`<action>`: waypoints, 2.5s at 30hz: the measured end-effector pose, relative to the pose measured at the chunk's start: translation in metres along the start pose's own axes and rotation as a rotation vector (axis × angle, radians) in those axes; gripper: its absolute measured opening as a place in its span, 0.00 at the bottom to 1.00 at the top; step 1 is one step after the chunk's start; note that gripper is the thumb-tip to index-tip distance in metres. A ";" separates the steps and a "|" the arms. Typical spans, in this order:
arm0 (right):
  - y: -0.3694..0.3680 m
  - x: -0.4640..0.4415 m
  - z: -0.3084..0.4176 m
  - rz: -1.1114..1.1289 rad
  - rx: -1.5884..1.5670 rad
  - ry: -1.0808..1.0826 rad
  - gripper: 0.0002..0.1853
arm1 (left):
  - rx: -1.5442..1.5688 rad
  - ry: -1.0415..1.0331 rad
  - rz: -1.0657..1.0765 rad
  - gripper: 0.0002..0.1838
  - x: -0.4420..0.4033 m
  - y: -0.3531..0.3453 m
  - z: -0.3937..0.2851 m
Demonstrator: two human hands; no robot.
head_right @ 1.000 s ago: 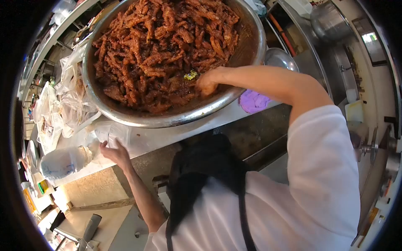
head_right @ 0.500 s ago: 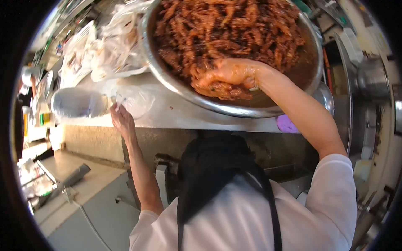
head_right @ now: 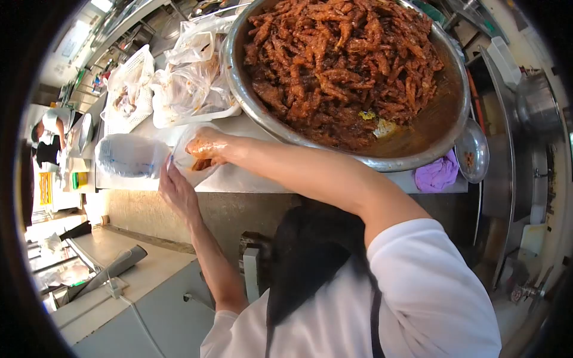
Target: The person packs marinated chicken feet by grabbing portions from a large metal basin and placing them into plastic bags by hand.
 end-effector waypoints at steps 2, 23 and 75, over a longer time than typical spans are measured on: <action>0.020 0.023 0.018 0.037 -0.165 0.252 0.17 | -0.105 -0.079 0.056 0.15 -0.027 -0.020 -0.002; 0.417 0.214 -0.224 -0.264 1.046 -0.272 0.28 | -0.151 -0.089 0.562 0.22 -0.142 -0.178 0.029; 0.275 0.183 -0.175 0.116 0.890 -0.214 0.24 | -0.191 0.192 0.366 0.29 -0.028 -0.161 0.129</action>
Point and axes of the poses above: each hand's wrist, its own x-axis away from the middle knuckle, its own y-axis out of the back of the hand, z = x × y, the point moved 5 cm from there along -x, towards the middle knuckle, and after that the axes turned 2 degrees about x, right-handed, at the moved point
